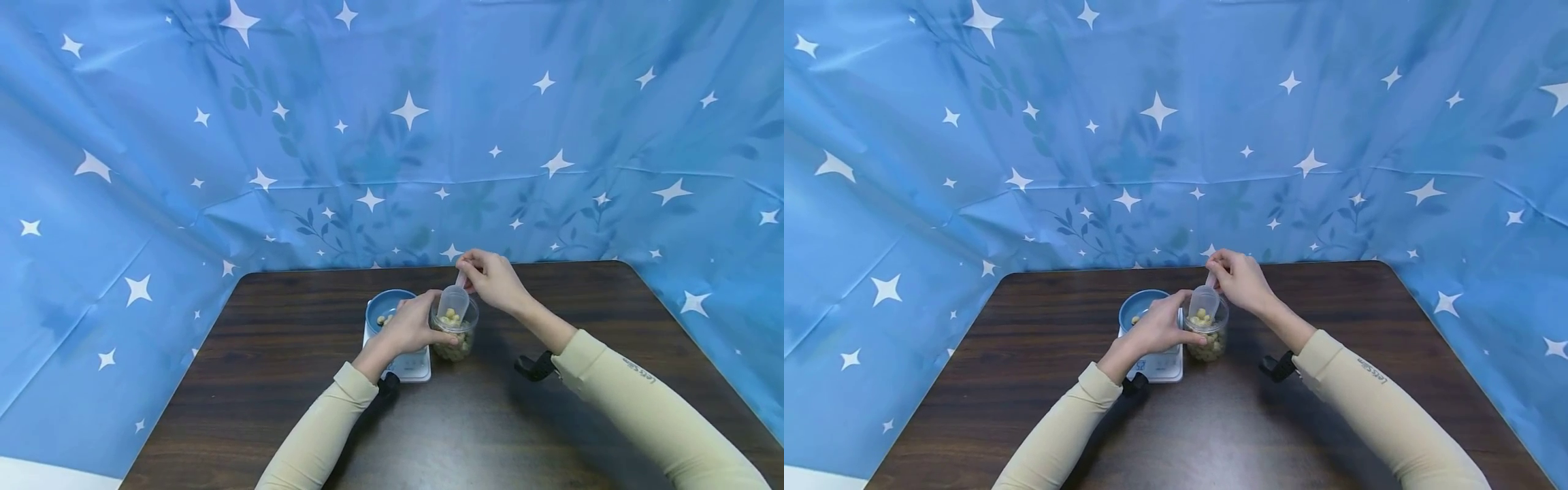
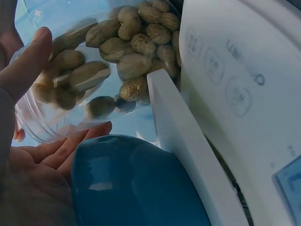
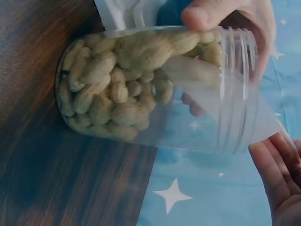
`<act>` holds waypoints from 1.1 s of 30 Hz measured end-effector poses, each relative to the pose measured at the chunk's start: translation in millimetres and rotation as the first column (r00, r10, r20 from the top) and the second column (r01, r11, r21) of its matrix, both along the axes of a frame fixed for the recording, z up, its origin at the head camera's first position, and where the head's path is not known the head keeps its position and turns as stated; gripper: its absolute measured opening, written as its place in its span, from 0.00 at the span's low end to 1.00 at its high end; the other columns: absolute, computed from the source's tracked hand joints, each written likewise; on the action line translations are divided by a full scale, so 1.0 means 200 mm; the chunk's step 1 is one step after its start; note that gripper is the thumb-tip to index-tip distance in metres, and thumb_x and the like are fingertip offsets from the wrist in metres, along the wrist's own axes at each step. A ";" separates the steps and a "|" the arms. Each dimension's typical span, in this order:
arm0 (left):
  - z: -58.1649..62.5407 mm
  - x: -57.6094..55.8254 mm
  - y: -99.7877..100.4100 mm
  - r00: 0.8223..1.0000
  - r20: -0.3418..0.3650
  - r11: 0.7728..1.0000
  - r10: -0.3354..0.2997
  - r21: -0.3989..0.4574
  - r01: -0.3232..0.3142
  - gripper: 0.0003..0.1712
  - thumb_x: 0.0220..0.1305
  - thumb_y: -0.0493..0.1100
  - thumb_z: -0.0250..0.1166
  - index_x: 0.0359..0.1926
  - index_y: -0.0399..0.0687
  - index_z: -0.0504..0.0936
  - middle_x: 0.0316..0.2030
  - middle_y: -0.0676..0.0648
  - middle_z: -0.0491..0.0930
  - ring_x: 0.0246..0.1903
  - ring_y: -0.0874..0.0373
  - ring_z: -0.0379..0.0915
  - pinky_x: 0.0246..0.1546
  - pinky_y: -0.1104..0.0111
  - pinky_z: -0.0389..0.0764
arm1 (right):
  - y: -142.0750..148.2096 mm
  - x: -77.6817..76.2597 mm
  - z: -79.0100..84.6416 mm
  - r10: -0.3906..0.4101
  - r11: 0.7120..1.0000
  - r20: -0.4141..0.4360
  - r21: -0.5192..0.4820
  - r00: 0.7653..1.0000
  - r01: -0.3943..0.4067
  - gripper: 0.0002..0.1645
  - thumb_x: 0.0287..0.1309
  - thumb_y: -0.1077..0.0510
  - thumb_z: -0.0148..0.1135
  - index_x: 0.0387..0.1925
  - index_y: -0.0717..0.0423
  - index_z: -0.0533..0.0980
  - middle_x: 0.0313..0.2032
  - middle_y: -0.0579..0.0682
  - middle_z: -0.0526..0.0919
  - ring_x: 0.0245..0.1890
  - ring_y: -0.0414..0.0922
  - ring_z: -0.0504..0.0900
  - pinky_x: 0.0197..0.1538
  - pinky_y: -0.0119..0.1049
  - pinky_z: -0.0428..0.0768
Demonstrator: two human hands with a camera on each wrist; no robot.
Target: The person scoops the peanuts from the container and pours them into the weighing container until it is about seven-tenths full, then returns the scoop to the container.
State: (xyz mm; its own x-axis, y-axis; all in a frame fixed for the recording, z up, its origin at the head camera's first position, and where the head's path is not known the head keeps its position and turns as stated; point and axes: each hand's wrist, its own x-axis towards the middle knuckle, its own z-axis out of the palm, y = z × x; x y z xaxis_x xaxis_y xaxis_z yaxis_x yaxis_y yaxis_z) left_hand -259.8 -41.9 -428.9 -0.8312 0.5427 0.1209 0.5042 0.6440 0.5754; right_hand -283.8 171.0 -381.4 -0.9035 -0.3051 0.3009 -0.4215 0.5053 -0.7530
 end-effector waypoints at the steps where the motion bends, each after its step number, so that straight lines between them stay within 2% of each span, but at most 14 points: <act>1: 0.00 0.00 0.00 1.000 0.001 1.000 -0.001 0.002 0.001 0.51 0.55 0.61 0.79 0.73 0.46 0.68 0.57 0.50 0.80 0.55 0.57 0.77 0.62 0.46 0.66 | 0.00 0.00 0.00 -0.001 1.000 0.009 -0.021 1.000 0.002 0.13 0.78 0.57 0.54 0.50 0.64 0.79 0.28 0.51 0.84 0.30 0.48 0.86 0.37 0.44 0.86; 3: 0.00 0.00 0.00 1.000 0.002 1.000 0.000 0.008 0.000 0.51 0.55 0.61 0.79 0.73 0.46 0.68 0.57 0.50 0.80 0.55 0.57 0.77 0.62 0.46 0.66 | -0.01 0.00 0.00 0.009 1.000 0.012 -0.029 1.000 -0.008 0.14 0.79 0.57 0.54 0.50 0.64 0.79 0.29 0.51 0.84 0.30 0.47 0.86 0.37 0.45 0.86; 10: 0.00 0.00 0.00 1.000 0.006 1.000 -0.003 0.010 0.003 0.50 0.55 0.61 0.79 0.72 0.47 0.68 0.56 0.52 0.80 0.54 0.58 0.77 0.61 0.47 0.67 | -0.03 0.00 0.00 0.037 0.998 -0.023 0.058 0.999 -0.036 0.13 0.79 0.56 0.53 0.48 0.62 0.79 0.28 0.48 0.84 0.29 0.44 0.86 0.36 0.42 0.86; 14: 0.00 0.01 0.00 1.000 0.015 1.000 -0.004 0.014 0.004 0.50 0.55 0.60 0.79 0.73 0.47 0.67 0.56 0.51 0.80 0.54 0.57 0.77 0.61 0.46 0.67 | -0.04 0.02 0.00 -0.028 0.999 -0.031 0.043 0.999 0.029 0.13 0.79 0.57 0.54 0.50 0.62 0.80 0.27 0.48 0.84 0.29 0.47 0.86 0.34 0.39 0.85; 18: 0.00 0.01 -0.01 1.000 0.025 1.000 0.000 0.021 0.000 0.50 0.55 0.58 0.80 0.73 0.47 0.67 0.59 0.50 0.79 0.57 0.56 0.76 0.63 0.46 0.66 | -0.04 0.04 -0.01 -0.115 0.993 -0.066 -0.029 0.991 0.113 0.14 0.78 0.57 0.54 0.50 0.65 0.79 0.27 0.50 0.86 0.28 0.50 0.87 0.32 0.37 0.85; 20: 0.01 0.01 -0.01 1.000 0.026 1.000 0.000 0.027 -0.001 0.50 0.55 0.58 0.80 0.73 0.47 0.67 0.59 0.50 0.79 0.57 0.55 0.76 0.63 0.46 0.66 | -0.03 0.04 -0.01 -0.126 0.991 -0.081 -0.063 0.989 0.121 0.14 0.78 0.58 0.55 0.49 0.66 0.79 0.27 0.52 0.86 0.28 0.50 0.87 0.33 0.37 0.85; 23: 0.01 0.00 -0.01 1.000 0.021 1.000 0.001 0.025 -0.001 0.50 0.55 0.58 0.80 0.73 0.47 0.68 0.59 0.50 0.79 0.57 0.56 0.76 0.62 0.46 0.66 | -0.03 0.05 -0.01 -0.110 0.992 -0.047 -0.073 0.993 0.107 0.14 0.78 0.58 0.55 0.49 0.66 0.79 0.28 0.52 0.86 0.30 0.51 0.88 0.33 0.37 0.86; 27: 0.00 0.01 -0.01 1.000 0.016 1.000 0.000 0.014 0.000 0.51 0.55 0.60 0.80 0.73 0.46 0.68 0.58 0.50 0.80 0.55 0.57 0.77 0.62 0.46 0.66 | -0.04 0.07 -0.03 -0.100 0.995 -0.005 -0.025 0.995 0.099 0.14 0.78 0.59 0.55 0.51 0.66 0.79 0.28 0.51 0.86 0.30 0.52 0.88 0.33 0.37 0.85; 29: 0.00 0.01 -0.01 1.000 0.014 1.000 0.001 0.016 -0.001 0.51 0.54 0.60 0.80 0.73 0.46 0.68 0.58 0.50 0.80 0.55 0.57 0.77 0.63 0.46 0.66 | -0.04 0.07 -0.04 -0.126 0.992 -0.014 -0.019 0.992 0.126 0.14 0.78 0.59 0.55 0.50 0.67 0.79 0.28 0.51 0.86 0.29 0.51 0.88 0.32 0.37 0.85; 33: 0.00 0.01 0.00 1.000 0.015 1.000 0.006 0.026 -0.006 0.51 0.54 0.60 0.80 0.72 0.46 0.68 0.58 0.49 0.80 0.55 0.56 0.77 0.62 0.47 0.66 | -0.03 0.07 -0.04 -0.185 0.979 0.021 -0.078 0.983 0.186 0.14 0.77 0.59 0.56 0.50 0.67 0.79 0.29 0.55 0.87 0.27 0.48 0.88 0.31 0.38 0.86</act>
